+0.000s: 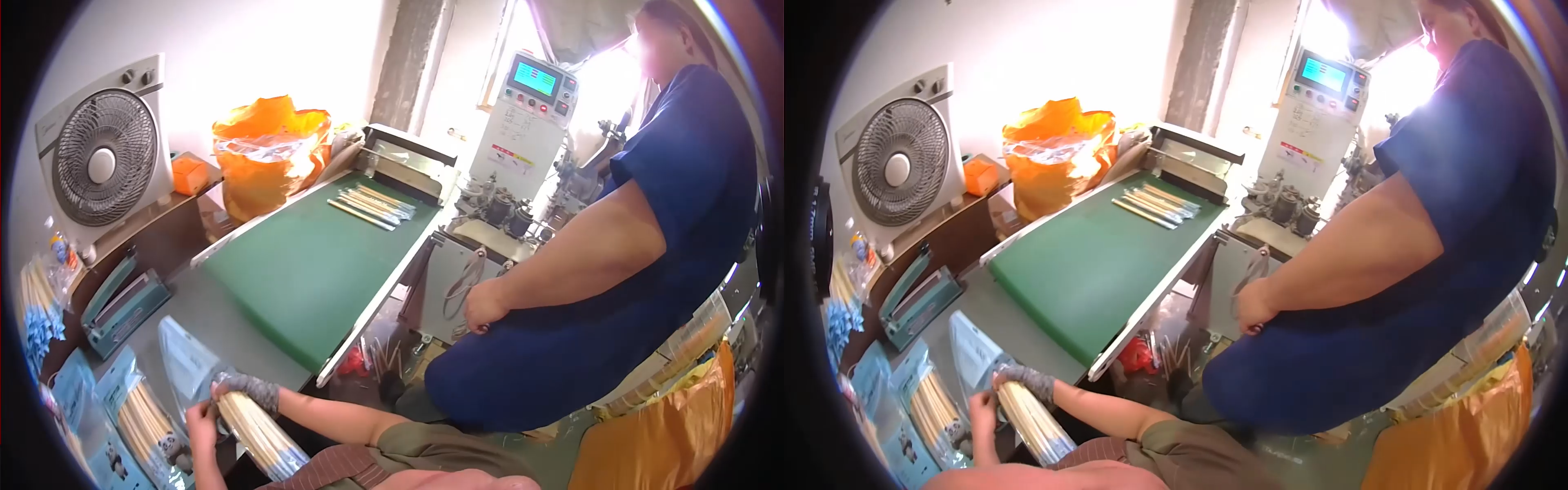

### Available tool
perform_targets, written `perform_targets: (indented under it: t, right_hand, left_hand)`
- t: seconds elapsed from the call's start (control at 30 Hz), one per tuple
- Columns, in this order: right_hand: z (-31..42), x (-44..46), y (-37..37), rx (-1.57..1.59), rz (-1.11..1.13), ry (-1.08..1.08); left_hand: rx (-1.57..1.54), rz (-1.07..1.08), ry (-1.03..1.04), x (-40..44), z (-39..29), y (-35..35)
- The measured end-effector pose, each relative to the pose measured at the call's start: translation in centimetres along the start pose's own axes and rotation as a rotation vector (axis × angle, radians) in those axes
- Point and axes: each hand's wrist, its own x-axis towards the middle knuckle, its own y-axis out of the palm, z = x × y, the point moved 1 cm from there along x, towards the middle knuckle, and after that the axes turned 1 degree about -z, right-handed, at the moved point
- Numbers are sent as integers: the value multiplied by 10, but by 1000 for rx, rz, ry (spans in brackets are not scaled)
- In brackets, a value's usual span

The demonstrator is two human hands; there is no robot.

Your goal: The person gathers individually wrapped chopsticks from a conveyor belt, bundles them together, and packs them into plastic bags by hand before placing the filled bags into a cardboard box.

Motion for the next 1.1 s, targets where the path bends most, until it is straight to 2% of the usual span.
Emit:
perform_targets:
  t: [0.03, 0.13, 0.2, 0.27, 0.33, 0.43, 0.47, 0.53, 0.57, 0.6, 0.67, 0.7, 0.73, 0.77, 0.8, 0.87, 0.9, 0.93, 0.97, 1.03, 1.07, 1.1]
  right_hand:
    - [-3, 3, -3, -47, 8, -45]
    - [2, 7, 1, -117, 30, -68]
    - [1, -5, 11, -140, 34, -87]
    - [-1, -33, 19, -159, 17, -102]
    - [-4, -75, 27, -173, -13, -88]
    - [-7, -133, 28, -191, -92, -50]
    - [-8, -145, 29, -205, -113, -39]
    - [-6, -159, 29, -254, -153, -34]
    - [-4, -160, 30, -291, -163, -36]
    - [-3, -154, 33, -344, -169, -44]
    - [-2, -136, 41, -480, -173, -54]
    - [-3, -120, 44, -583, -168, -74]
    - [-3, -102, 46, -712, -154, -112]
    - [-4, -85, 45, -850, -133, -175]
    - [-9, -63, 34, -1018, -49, -431]
    - [14, -52, 51, -1449, -93, -584]
    - [46, -52, 78, -1548, -156, -675]
    - [77, -51, 105, -1645, -233, -764]
    - [104, -50, 126, -1542, -223, -1049]
    - [154, -47, 163, -1433, -201, -1291]
    - [176, -32, 160, -1367, -161, -1003]
    - [196, -17, 156, -1286, -119, -721]
  left_hand:
    - [6, 8, -1, 3, -5, 6]
    - [-13, -451, 560, -11, -23, 13]
    - [157, -451, 714, -39, -56, 13]
    - [399, -423, 943, -58, -49, 16]
    - [337, -59, 949, -95, -43, 10]
    - [319, 111, 876, -105, 9, -9]
    - [330, 103, 875, -107, 9, -14]
    - [477, -383, 739, -116, 7, -21]
    - [582, -256, 643, -111, 46, -25]
    - [586, -273, 617, -111, 47, -24]
    - [353, 159, 119, -114, 33, -23]
    - [315, 249, -11, -118, 4, -31]
    - [300, 227, -12, -114, 12, -26]
    - [0, 108, 169, -103, 22, -19]
    - [-287, -8, 339, -101, 31, -21]
    - [-324, -150, 355, -94, -11, -57]
    - [-207, -213, 488, -81, -23, -88]
    - [-282, -281, 465, -99, -76, -114]
    - [-540, -384, 533, -108, -105, -127]
    - [-351, -260, 741, -99, -133, -174]
    - [-261, -312, 619, -86, -139, -191]
    - [-281, -150, 484, -67, -148, -212]
